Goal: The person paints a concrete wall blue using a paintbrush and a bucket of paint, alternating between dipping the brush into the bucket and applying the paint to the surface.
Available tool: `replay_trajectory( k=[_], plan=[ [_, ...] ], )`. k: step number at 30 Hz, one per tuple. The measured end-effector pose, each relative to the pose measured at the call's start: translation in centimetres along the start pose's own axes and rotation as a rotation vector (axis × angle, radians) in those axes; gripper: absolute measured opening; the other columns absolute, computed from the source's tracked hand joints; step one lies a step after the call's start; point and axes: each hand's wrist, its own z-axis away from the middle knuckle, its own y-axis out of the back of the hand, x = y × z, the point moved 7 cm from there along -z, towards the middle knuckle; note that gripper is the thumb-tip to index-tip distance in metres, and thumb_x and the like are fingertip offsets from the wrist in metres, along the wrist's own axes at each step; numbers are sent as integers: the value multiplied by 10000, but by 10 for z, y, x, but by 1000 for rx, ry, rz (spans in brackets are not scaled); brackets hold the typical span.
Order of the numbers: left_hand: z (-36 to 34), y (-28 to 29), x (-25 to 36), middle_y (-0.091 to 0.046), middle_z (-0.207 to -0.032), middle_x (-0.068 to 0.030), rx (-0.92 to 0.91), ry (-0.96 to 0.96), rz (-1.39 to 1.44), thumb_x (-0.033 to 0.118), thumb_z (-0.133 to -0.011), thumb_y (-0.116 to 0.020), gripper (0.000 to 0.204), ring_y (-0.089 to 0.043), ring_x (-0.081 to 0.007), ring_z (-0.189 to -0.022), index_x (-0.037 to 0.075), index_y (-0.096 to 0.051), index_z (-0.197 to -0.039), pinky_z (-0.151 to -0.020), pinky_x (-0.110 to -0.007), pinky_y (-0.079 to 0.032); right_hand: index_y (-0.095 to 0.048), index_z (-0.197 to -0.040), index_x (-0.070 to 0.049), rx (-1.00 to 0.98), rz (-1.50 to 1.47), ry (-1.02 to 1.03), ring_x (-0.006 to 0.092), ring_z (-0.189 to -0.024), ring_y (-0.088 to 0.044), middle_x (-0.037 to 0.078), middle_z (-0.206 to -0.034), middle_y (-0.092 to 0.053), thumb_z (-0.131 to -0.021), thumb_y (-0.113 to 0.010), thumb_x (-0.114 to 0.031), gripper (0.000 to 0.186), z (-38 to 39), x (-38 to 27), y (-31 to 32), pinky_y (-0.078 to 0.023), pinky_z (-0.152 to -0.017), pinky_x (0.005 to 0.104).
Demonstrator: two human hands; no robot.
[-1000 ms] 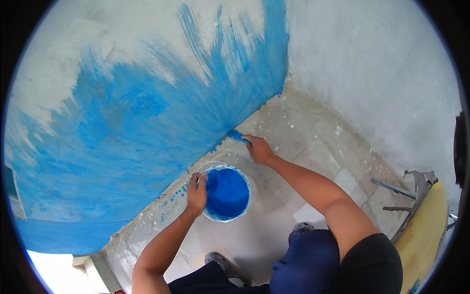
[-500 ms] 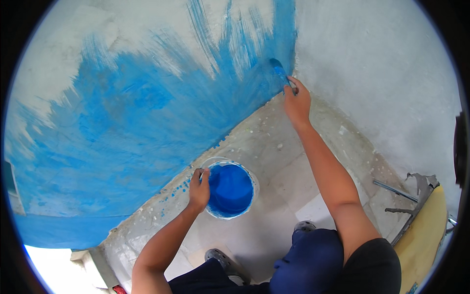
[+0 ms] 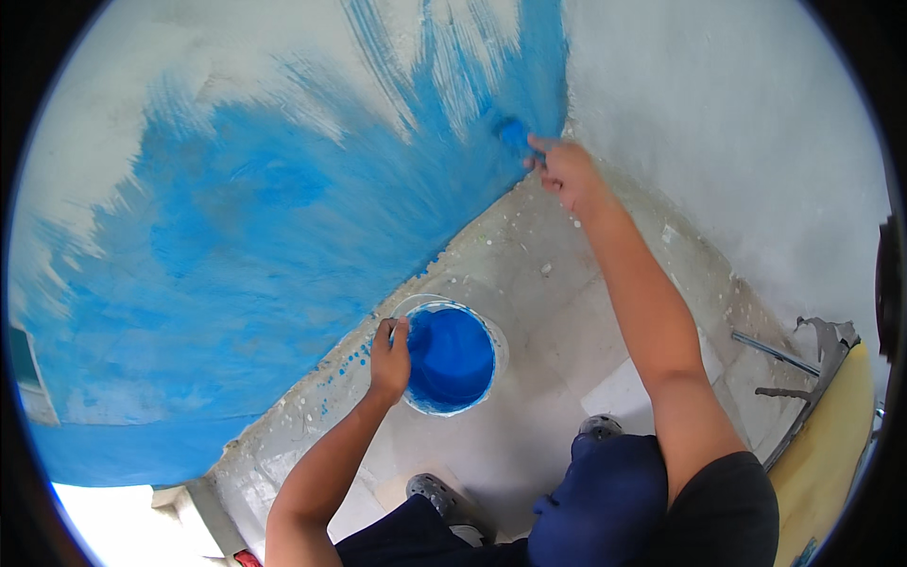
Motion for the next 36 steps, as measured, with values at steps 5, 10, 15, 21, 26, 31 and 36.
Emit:
replay_trajectory(
  k=[5,10,15,21,26,31,36],
  plan=[
    [-2,0,-4,-616,-968,-120,9,7,47,392,-1043,-496,399,-524,-186,-920,2,-581,-1032,-879,-328,-425,-637,-1080,7,-113,21,322,72,-493,-354,90,-820,-630,-950,-648,-250,289,32,-73,9,-274,-428,247],
    [-4,-7,7,-609,-934,-117,-3,-28,40,370,-1046,-494,378,-524,-185,-908,4,-579,-1005,-866,-330,-427,-637,-1034,-29,-43,39,6,81,-454,-324,87,-790,-623,-948,-638,-269,255,-34,41,55,-252,-410,268],
    [-3,-3,2,-621,-955,-135,3,-26,9,364,-1047,-486,378,-536,-197,-918,0,-583,-1019,-875,-334,-430,-673,-959,-13,188,178,-215,99,-446,-354,100,-775,-656,-927,-645,-240,231,-50,123,81,-247,-386,297],
    [-5,-1,-2,-629,-994,-150,27,-25,-47,377,-1044,-485,389,-548,-210,-937,2,-588,-1047,-888,-341,-431,-739,-1030,10,4,507,192,122,-505,-462,94,-739,-661,-916,-643,-214,269,-18,28,25,-337,-465,279],
    [-4,-4,0,-633,-1006,-145,21,-10,-29,383,-1042,-490,383,-555,-220,-933,13,-589,-1052,-879,-351,-442,-745,-1056,-2,-127,331,470,119,-634,-567,57,-684,-656,-933,-645,-270,311,71,-69,-34,-442,-597,310],
    [-1,-9,2,-645,-985,-153,53,-49,-31,380,-1041,-489,386,-573,-235,-933,10,-600,-1041,-872,-358,-447,-741,-1000,-12,-174,245,472,104,-647,-570,36,-664,-630,-944,-643,-311,319,23,32,-37,-429,-588,309],
    [4,4,-2,-660,-991,-190,123,-124,-103,394,-1032,-495,413,-613,-286,-949,-1,-612,-1061,-874,-371,-455,-747,-941,6,8,559,111,363,-839,-691,222,-888,-716,-908,-654,-308,329,3,214,-10,-513,-750,441]
  ],
)
